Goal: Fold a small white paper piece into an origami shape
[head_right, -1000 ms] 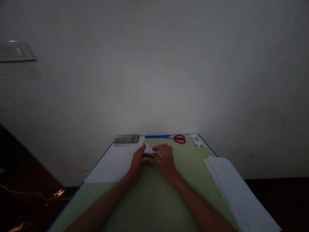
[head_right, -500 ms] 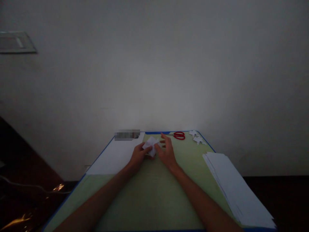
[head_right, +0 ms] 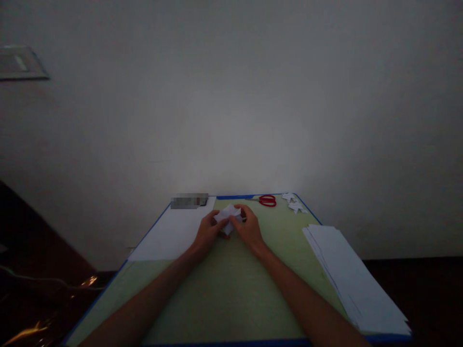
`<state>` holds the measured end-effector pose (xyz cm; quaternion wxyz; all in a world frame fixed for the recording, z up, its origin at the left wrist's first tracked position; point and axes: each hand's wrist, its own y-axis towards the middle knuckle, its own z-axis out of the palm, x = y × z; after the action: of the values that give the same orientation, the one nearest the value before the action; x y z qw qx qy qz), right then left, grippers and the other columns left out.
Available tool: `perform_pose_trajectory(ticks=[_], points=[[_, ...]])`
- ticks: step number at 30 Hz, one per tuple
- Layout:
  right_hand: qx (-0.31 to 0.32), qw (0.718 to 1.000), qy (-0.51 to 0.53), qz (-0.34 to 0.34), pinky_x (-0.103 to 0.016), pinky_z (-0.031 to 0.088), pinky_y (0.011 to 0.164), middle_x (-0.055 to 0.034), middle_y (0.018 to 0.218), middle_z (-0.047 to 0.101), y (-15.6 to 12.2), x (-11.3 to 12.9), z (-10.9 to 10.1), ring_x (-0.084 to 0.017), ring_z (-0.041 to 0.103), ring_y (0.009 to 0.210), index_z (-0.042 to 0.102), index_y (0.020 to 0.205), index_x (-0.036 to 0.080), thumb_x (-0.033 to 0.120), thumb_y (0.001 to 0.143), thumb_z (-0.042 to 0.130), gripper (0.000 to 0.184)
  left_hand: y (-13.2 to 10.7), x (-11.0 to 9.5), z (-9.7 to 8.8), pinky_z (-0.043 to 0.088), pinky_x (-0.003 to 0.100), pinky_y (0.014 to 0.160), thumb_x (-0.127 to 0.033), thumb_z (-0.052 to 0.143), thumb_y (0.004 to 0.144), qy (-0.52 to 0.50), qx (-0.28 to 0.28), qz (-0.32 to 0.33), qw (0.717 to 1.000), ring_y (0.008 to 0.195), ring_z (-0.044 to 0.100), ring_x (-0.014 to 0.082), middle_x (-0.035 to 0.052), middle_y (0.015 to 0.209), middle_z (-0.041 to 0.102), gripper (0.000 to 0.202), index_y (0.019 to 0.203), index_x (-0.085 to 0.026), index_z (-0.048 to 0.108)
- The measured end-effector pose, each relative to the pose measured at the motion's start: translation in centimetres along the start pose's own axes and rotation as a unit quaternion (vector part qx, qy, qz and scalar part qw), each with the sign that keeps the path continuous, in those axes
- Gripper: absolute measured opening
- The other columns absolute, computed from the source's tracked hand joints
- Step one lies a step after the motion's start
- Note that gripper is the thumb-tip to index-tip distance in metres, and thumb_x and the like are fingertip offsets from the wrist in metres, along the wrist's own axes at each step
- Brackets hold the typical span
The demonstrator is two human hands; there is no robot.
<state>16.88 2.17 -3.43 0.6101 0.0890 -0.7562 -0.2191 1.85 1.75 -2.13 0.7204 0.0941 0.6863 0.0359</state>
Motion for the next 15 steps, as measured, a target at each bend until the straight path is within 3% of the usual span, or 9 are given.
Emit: perform_pose_trajectory(ticks=[10,15], points=[[0.013,1.0,0.02,0.006,-0.034,0.051,0.074,-0.0038,0.094,0.064,0.11,0.04,-0.07,-0.019,0.061,0.078,0.064,0.113,0.02,0.028,0.075,0.061,0.04,0.1,0.57,-0.12,0.054,0.026,0.043,-0.039,0.073,0.074,0.058,-0.006,0.028,0.998,0.051,0.057,0.0131,-0.0019,0.067,0.057,0.044,0.108,-0.013,0.06],[0.004,1.0,0.021,0.009,-0.036,0.052,0.076,-0.006,0.096,0.068,-0.01,0.13,0.0,-0.023,0.063,0.083,0.065,0.109,0.02,0.038,0.077,0.067,0.036,-0.07,0.63,-0.07,0.048,0.022,0.043,-0.046,0.073,0.076,0.098,-0.012,0.051,0.994,0.05,0.055,0.0122,-0.0036,0.064,0.054,0.047,0.109,-0.015,0.062]])
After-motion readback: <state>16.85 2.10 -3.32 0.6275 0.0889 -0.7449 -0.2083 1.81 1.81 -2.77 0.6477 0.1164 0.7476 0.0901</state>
